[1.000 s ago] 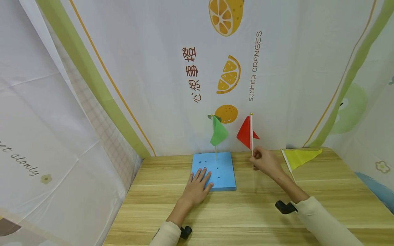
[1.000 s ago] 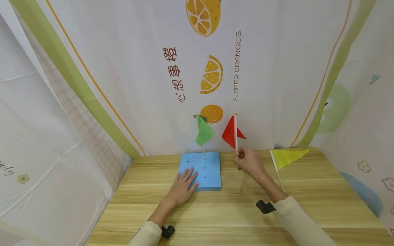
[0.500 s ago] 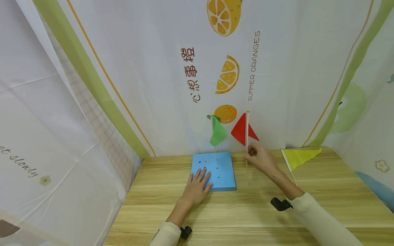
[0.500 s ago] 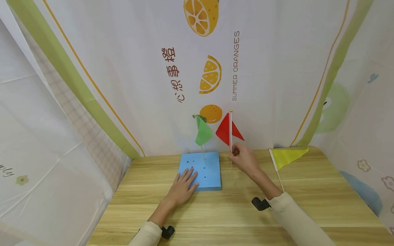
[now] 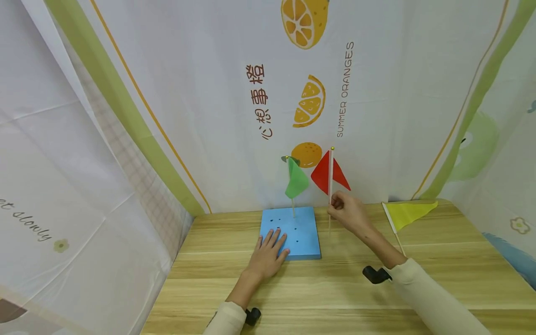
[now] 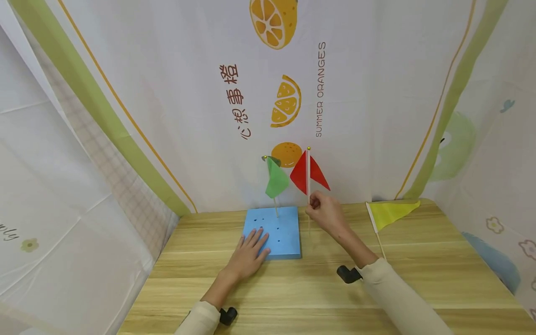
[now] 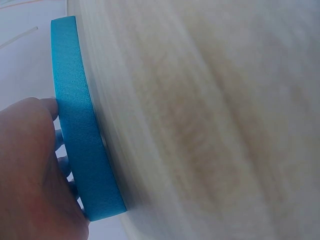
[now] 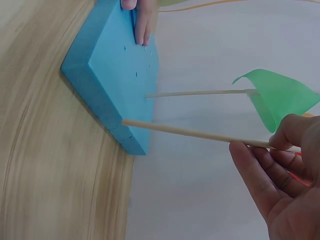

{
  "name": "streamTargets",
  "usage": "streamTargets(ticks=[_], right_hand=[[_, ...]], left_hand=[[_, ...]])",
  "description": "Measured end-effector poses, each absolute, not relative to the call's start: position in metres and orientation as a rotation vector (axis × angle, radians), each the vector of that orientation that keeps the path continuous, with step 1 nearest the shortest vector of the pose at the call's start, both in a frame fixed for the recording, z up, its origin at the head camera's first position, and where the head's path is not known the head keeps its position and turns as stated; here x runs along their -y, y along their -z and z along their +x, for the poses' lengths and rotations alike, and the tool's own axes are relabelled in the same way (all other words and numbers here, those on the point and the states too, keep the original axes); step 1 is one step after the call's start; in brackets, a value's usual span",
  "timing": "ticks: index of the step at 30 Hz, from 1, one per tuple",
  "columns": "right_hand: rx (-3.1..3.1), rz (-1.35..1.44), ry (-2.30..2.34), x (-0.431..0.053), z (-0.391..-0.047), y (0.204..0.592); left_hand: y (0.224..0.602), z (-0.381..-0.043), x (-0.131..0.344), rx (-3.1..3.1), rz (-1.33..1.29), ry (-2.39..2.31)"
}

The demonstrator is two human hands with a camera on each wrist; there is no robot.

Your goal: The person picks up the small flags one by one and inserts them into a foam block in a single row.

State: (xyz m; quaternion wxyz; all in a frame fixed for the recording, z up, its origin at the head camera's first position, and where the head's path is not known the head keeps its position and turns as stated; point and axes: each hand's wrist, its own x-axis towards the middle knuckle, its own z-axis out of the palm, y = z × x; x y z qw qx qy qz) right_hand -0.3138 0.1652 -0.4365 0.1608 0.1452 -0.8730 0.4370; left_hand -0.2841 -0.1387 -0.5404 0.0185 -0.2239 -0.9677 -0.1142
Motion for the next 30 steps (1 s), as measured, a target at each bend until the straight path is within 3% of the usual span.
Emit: streamTargets(ticks=[30], right_hand=[[2.504,0.449,-1.199,-0.134,-0.32,0.425]], left_hand=[[0.54,-0.283,0.14,2.988,-0.706,0.343]])
